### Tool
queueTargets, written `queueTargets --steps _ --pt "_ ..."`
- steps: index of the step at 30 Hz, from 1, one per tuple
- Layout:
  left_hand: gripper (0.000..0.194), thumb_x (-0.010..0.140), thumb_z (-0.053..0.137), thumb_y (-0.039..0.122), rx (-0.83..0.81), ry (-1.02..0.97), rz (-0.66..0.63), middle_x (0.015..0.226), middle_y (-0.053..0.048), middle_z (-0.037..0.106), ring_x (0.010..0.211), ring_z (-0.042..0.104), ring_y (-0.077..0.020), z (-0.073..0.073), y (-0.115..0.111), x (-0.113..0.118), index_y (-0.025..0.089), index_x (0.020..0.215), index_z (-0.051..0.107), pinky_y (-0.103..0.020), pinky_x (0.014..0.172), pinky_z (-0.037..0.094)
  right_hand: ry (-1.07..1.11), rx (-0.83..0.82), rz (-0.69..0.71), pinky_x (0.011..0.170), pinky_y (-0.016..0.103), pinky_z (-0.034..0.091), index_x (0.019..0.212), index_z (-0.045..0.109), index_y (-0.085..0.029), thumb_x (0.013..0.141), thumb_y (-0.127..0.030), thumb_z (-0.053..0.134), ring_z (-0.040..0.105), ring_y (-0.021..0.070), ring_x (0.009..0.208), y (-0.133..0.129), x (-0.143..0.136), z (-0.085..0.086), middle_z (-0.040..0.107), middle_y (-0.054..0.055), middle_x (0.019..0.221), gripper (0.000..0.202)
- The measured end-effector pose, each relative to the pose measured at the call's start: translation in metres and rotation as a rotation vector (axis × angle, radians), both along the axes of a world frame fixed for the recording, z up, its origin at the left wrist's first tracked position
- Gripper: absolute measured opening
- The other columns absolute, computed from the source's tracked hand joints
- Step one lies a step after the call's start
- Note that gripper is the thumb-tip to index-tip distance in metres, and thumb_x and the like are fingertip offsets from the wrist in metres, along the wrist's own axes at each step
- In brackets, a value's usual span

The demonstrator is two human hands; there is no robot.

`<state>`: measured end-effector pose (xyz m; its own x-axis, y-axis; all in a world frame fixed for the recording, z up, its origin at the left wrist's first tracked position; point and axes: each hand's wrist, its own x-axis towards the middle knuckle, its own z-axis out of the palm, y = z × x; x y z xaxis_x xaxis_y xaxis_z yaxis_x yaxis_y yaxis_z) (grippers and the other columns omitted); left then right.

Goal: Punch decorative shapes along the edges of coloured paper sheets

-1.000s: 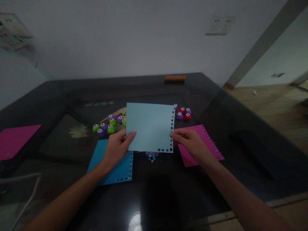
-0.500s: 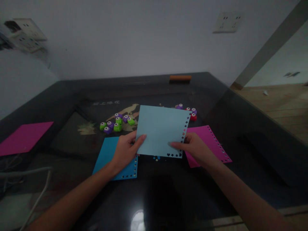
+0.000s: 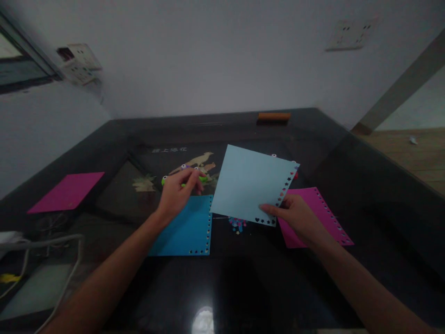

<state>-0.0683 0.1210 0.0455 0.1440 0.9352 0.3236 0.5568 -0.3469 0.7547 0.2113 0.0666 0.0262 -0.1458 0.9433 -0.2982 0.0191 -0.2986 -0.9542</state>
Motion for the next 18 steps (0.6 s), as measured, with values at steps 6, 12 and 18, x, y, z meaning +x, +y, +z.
queueTargets --steps 6,12,18 --pt "0.029 0.082 0.049 0.035 -0.065 0.745 0.250 0.101 -0.010 0.069 0.096 0.063 -0.0263 -0.004 0.052 -0.086 0.018 0.096 0.068 -0.034 0.081 0.047 0.007 0.045 -0.003 0.083 0.044 0.054 0.081 0.074 -0.023 0.066 -0.031 0.076 0.070 0.0237 0.080 0.001 0.000 -0.002 0.075 0.005 0.090 0.017" --pt "0.046 0.083 0.045 0.050 -0.183 1.004 0.239 0.111 -0.016 0.066 0.101 0.061 -0.0343 -0.015 0.052 -0.087 0.017 0.102 0.069 -0.040 0.078 0.048 -0.004 0.029 -0.025 0.083 0.045 0.054 0.083 0.073 -0.022 0.065 -0.033 0.076 0.070 0.0235 0.080 0.002 0.002 -0.007 0.075 0.006 0.089 0.021" --pt "0.049 0.083 0.042 0.048 -0.213 1.074 0.214 0.108 -0.018 0.066 0.099 0.061 -0.0366 -0.019 0.048 -0.074 0.013 0.104 0.068 -0.042 0.074 0.049 0.011 0.011 -0.067 0.083 0.044 0.054 0.083 0.073 -0.020 0.064 -0.031 0.077 0.070 0.0233 0.081 0.003 0.000 -0.007 0.075 0.006 0.088 0.021"
